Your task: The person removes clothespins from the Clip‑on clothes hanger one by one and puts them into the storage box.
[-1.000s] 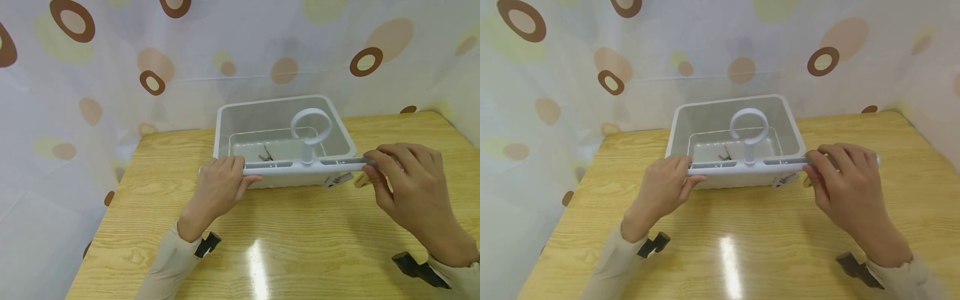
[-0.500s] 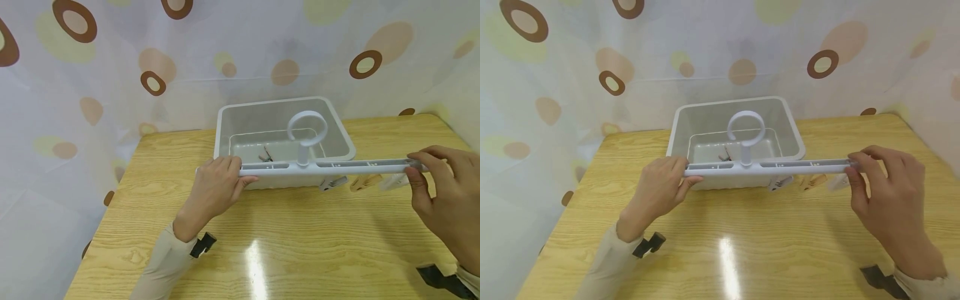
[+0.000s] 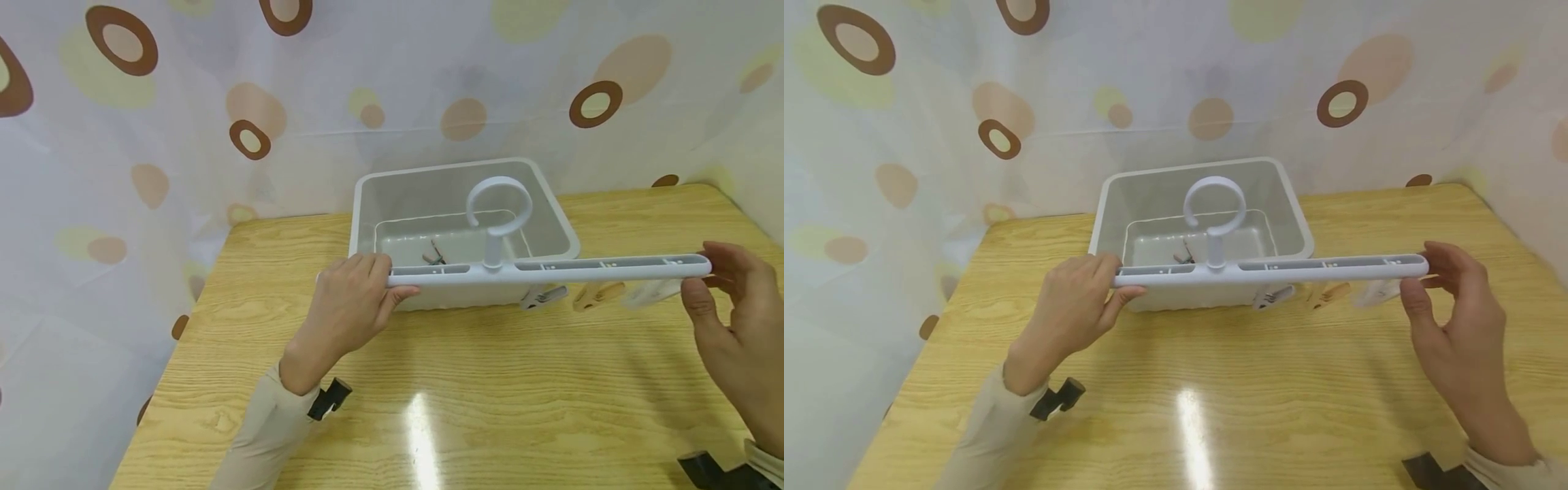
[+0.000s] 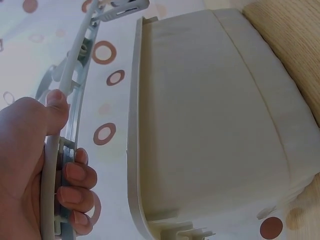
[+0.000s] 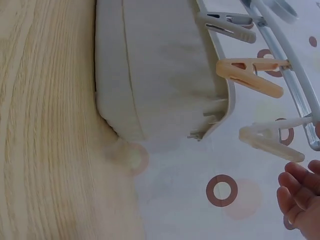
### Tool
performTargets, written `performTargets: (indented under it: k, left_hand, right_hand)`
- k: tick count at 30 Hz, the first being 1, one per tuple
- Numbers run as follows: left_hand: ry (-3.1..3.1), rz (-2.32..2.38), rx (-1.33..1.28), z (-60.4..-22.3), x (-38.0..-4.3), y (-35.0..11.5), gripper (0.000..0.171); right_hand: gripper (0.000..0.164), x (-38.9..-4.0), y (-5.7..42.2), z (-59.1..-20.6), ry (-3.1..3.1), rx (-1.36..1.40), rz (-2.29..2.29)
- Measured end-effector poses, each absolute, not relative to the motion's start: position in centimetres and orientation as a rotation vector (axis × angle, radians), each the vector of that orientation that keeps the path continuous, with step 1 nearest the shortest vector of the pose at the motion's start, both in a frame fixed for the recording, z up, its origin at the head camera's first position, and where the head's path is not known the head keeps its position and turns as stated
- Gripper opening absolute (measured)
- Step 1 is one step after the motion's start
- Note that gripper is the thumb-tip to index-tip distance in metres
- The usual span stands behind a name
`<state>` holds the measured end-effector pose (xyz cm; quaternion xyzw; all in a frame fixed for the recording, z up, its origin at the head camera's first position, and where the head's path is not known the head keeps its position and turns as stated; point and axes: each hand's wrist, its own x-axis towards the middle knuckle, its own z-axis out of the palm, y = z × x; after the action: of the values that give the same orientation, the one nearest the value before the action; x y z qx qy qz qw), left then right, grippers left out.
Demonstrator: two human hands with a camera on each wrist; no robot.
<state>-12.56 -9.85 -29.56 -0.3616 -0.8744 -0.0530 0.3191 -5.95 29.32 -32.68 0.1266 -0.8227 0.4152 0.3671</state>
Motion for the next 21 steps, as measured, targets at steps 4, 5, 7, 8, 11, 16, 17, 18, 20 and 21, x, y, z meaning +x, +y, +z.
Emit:
performTargets:
  k: [4, 5, 7, 8, 11, 16, 17, 18, 20, 21]
  left_hand:
    - [-2.288, -0.152, -0.955, -29.6, -12.7, -9.9, 0.064]
    - [-2.285, -0.155, -0.954, -29.5, -12.7, -9.9, 0.064]
    - [-2.283, -0.159, -0.954, -29.5, -12.7, -9.9, 0.064]
    - [-2.283, -0.161, -0.954, -29.5, -12.7, -9.9, 0.064]
    - [-2.286, -0.162, -0.954, -29.5, -12.7, -9.9, 0.064]
    - [-2.296, -0.169, -0.958, -29.5, -12.7, -9.9, 0.064]
    - [-2.297, -0.170, -0.958, -29.5, -12.7, -9.9, 0.064]
    - [-2.298, -0.171, -0.959, -29.5, -12.7, -9.9, 0.063]
    - [-2.297, -0.169, -0.958, -29.5, -12.7, -9.9, 0.064]
    - [-2.297, -0.169, -0.957, -29.5, -12.6, -9.9, 0.064]
  right_hand:
    - [0.041, -5.6, 29.4, -33.2, -2.133, 0.314, 1.225]
    - [0.042, -5.5, 29.5, -33.3, -2.148, 0.299, 1.245]
    - [0.043, -5.3, 29.7, -33.7, -2.138, 0.300, 1.367]
    - [0.043, -5.2, 29.8, -33.8, -2.122, 0.300, 1.444]
    - [0.044, -5.1, 30.1, -34.4, -2.053, 0.321, 1.660]
    - [0.045, -5.2, 30.0, -34.8, -1.960, 0.374, 1.841]
    - [0.044, -5.2, 30.0, -34.9, -1.971, 0.368, 1.839]
    - [0.044, -5.2, 29.9, -34.9, -1.986, 0.364, 1.832]
    - [0.042, -5.1, 29.7, -34.9, -2.006, 0.356, 1.832]
    - [0.041, -5.1, 29.7, -34.9, -2.012, 0.352, 1.840]
